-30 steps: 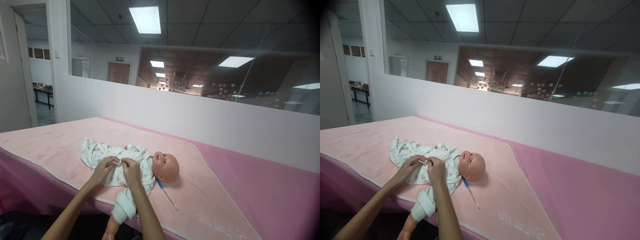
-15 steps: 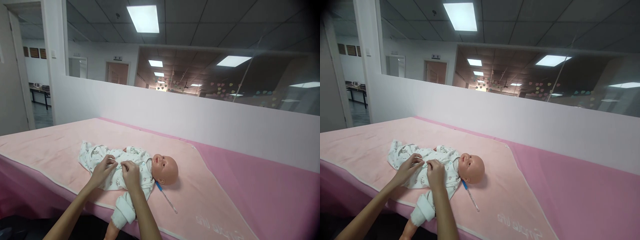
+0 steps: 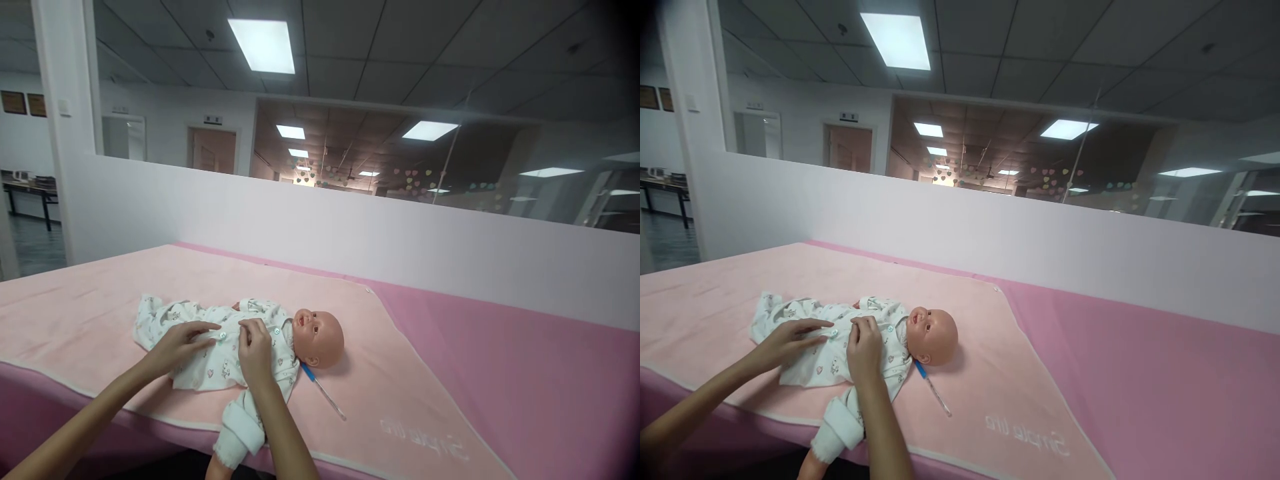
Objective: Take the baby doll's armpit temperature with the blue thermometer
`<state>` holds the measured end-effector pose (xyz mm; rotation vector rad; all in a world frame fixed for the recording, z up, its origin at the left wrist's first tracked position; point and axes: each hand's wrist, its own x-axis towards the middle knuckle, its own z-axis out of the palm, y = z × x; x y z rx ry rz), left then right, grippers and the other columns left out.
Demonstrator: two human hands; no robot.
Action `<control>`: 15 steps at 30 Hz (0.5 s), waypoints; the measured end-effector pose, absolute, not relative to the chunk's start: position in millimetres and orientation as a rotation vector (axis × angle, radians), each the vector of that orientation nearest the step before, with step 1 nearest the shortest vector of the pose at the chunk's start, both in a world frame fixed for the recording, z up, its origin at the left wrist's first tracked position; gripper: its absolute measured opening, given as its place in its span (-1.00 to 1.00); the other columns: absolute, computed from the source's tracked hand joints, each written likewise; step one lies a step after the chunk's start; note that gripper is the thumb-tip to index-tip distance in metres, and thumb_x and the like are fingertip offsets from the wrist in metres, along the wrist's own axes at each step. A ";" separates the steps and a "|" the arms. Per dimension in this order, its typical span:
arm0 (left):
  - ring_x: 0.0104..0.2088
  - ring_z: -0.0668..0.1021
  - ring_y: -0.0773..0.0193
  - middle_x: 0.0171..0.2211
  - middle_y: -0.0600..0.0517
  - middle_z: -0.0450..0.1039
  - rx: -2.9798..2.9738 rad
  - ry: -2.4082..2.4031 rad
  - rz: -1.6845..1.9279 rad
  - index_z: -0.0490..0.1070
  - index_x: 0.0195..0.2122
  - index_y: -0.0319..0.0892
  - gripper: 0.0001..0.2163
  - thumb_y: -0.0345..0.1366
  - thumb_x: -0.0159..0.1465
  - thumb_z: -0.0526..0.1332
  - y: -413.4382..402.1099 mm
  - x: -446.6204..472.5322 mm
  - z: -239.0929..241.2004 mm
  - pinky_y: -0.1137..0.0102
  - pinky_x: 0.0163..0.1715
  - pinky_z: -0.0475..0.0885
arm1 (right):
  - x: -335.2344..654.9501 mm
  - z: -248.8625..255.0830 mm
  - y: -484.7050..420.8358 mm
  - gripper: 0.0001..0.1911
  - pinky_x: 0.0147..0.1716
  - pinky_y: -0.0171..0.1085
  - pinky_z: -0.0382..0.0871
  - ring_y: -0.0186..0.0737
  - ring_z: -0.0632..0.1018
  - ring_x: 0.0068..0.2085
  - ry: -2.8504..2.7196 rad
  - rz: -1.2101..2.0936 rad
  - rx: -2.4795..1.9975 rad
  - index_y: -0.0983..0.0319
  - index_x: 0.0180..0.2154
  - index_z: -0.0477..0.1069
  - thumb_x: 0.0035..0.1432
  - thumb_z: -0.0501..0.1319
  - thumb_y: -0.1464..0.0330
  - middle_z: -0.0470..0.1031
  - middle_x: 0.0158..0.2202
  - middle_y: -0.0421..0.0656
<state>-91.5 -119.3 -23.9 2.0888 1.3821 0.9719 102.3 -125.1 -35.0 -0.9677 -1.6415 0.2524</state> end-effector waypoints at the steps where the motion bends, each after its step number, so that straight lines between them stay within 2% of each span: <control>1: -0.07 0.46 0.07 -0.10 0.00 0.48 2.055 1.377 0.969 0.49 -0.09 -0.07 -0.59 0.01 0.09 0.22 -116.6 -93.7 -19.5 0.33 -0.09 0.35 | 102.3 -33.6 -125.3 -0.74 -0.26 -0.32 0.35 -0.27 0.47 -0.24 -1.635 0.249 -0.967 0.22 -0.25 0.44 0.16 -0.02 0.46 0.43 -0.28 -0.12; 4: -0.14 0.48 0.11 -0.21 -0.01 0.50 1.980 1.362 0.983 0.51 -0.13 -0.10 -0.57 0.00 0.02 0.28 -108.9 -95.7 -11.3 0.39 -0.18 0.38 | 102.1 -31.6 -128.3 -0.75 -0.26 -0.32 0.36 -0.27 0.46 -0.23 -1.603 0.238 -0.975 0.23 -0.25 0.43 0.16 -0.02 0.45 0.43 -0.26 -0.11; 6: -0.27 0.49 0.16 -0.36 0.00 0.50 1.930 1.391 1.013 0.53 -0.19 -0.13 -0.57 0.00 -0.03 0.31 -104.3 -94.6 -12.8 0.44 -0.33 0.39 | 105.8 -33.2 -137.4 -0.75 -0.31 -0.34 0.37 -0.27 0.47 -0.24 -1.564 0.254 -0.989 0.24 -0.26 0.42 0.14 -0.01 0.46 0.44 -0.25 -0.10; 9: -0.52 0.41 0.29 -0.60 0.06 0.38 1.823 1.465 1.085 0.55 -0.26 -0.19 -0.56 0.03 -0.06 0.31 -98.3 -93.2 -23.2 0.49 -0.57 0.28 | 127.8 -41.9 -167.9 -0.77 -0.48 -0.38 0.38 -0.32 0.48 -0.37 -1.460 0.384 -1.033 0.25 -0.27 0.41 0.13 0.00 0.42 0.44 -0.27 -0.11; 12: -0.50 0.42 0.29 -0.55 0.03 0.42 1.734 1.438 1.101 0.54 -0.29 -0.21 -0.56 0.02 -0.09 0.33 -90.3 -95.5 -32.4 0.50 -0.57 0.28 | 173.3 -55.3 -209.2 -0.75 -0.64 -0.39 0.33 -0.38 0.44 -0.55 -1.344 0.498 -1.144 0.25 -0.27 0.39 0.16 -0.02 0.36 0.44 -0.30 -0.11; 13: -0.46 0.45 0.27 -0.49 0.01 0.46 1.717 1.421 1.074 0.54 -0.29 -0.20 -0.57 0.01 -0.09 0.34 -86.0 -96.8 -33.7 0.50 -0.54 0.31 | 191.3 -59.5 -221.5 -0.74 -0.60 -0.37 0.36 -0.36 0.45 -0.53 -1.332 0.431 -1.196 0.25 -0.26 0.40 0.16 -0.03 0.36 0.45 -0.30 -0.10; 15: -0.40 0.49 0.24 -0.42 -0.01 0.50 1.688 1.402 0.989 0.53 -0.36 -0.18 -0.61 0.02 -0.09 0.34 -73.7 -98.9 -33.3 0.50 -0.49 0.34 | 225.8 -65.8 -239.3 -0.74 -0.37 -0.30 0.43 -0.24 0.51 -0.31 -1.335 0.183 -1.373 0.25 -0.24 0.42 0.12 0.00 0.38 0.46 -0.23 -0.04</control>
